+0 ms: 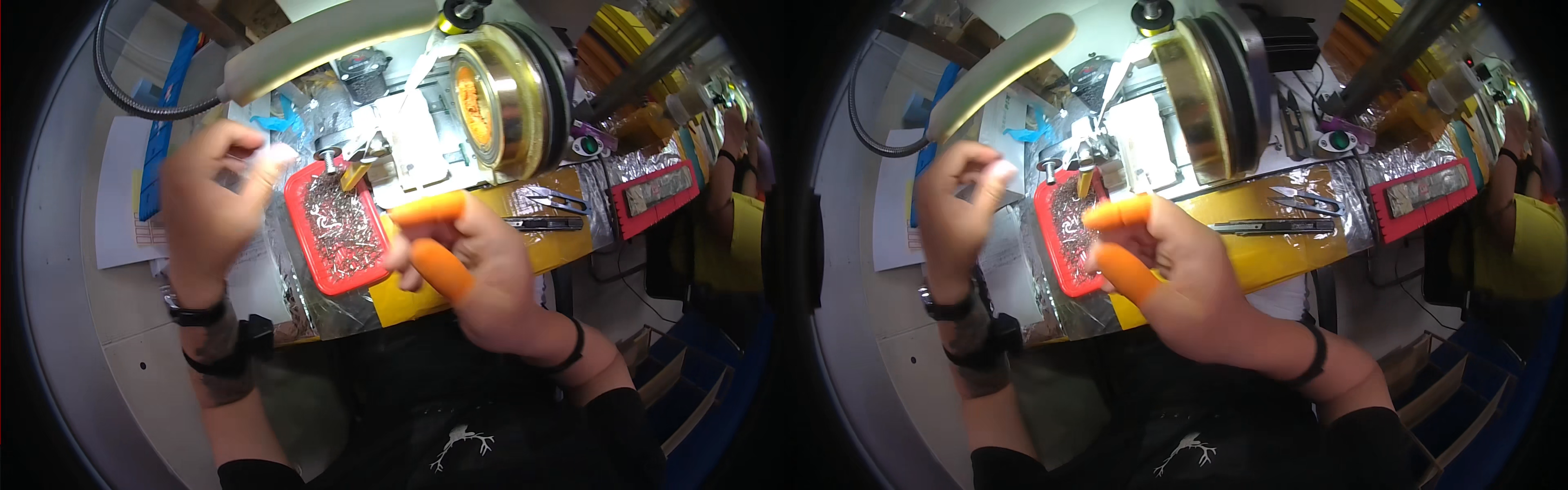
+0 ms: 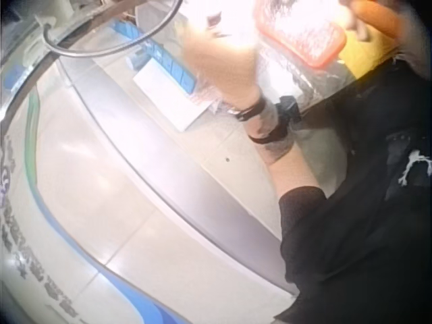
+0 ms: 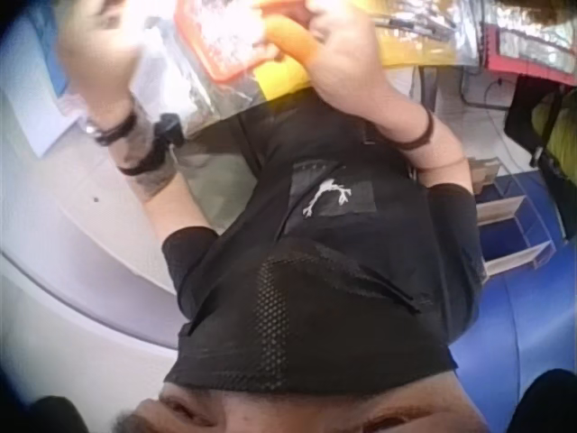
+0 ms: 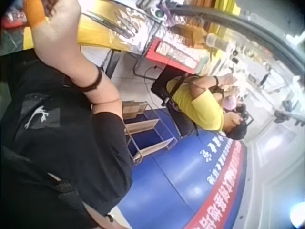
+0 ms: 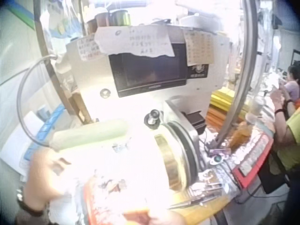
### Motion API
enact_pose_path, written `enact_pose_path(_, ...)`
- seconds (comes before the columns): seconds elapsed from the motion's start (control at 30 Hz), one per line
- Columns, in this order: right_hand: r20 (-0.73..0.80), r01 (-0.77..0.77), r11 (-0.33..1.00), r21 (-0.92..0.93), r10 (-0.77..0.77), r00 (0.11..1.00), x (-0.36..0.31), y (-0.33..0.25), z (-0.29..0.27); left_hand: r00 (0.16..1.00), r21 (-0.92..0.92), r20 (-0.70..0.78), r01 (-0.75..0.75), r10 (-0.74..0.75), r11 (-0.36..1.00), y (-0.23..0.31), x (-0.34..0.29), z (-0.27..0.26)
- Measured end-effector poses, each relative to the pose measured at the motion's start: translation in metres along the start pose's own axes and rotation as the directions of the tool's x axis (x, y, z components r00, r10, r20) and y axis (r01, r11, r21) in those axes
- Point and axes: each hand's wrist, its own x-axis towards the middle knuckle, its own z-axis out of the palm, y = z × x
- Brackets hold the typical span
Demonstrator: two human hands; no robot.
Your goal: Assembling small metal components using pliers, glue, and a polishing machine.
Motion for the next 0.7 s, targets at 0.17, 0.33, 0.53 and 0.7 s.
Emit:
enact_pose_path(0.17, -0.332, 0.248, 0.931, 0.267, -0.153, 0.931, 0.045, 0.035, 0.022, 0.993, 0.078, 0.039, -0.115, 0.113, 0.990, 0.014, -0.016, 0.043)
enact_pose_path(0.33, -0.382, 0.262, 0.952, 0.157, -0.186, 0.905, 0.067, 0.036, 0.019, 0.972, 0.134, 0.001, -0.234, 0.236, 0.963, 0.009, -0.020, 0.066)
enact_pose_path(0.53, -0.362, 0.282, 0.959, 0.042, -0.248, 0.898, 0.074, 0.038, 0.016, 0.977, 0.196, -0.022, -0.203, 0.211, 0.959, -0.004, -0.028, 0.077)
enact_pose_path(0.7, -0.385, 0.262, 0.953, -0.150, -0.300, 0.873, 0.080, 0.042, 0.007, 0.963, 0.250, 0.054, -0.268, 0.263, 0.930, 0.012, -0.017, 0.053)
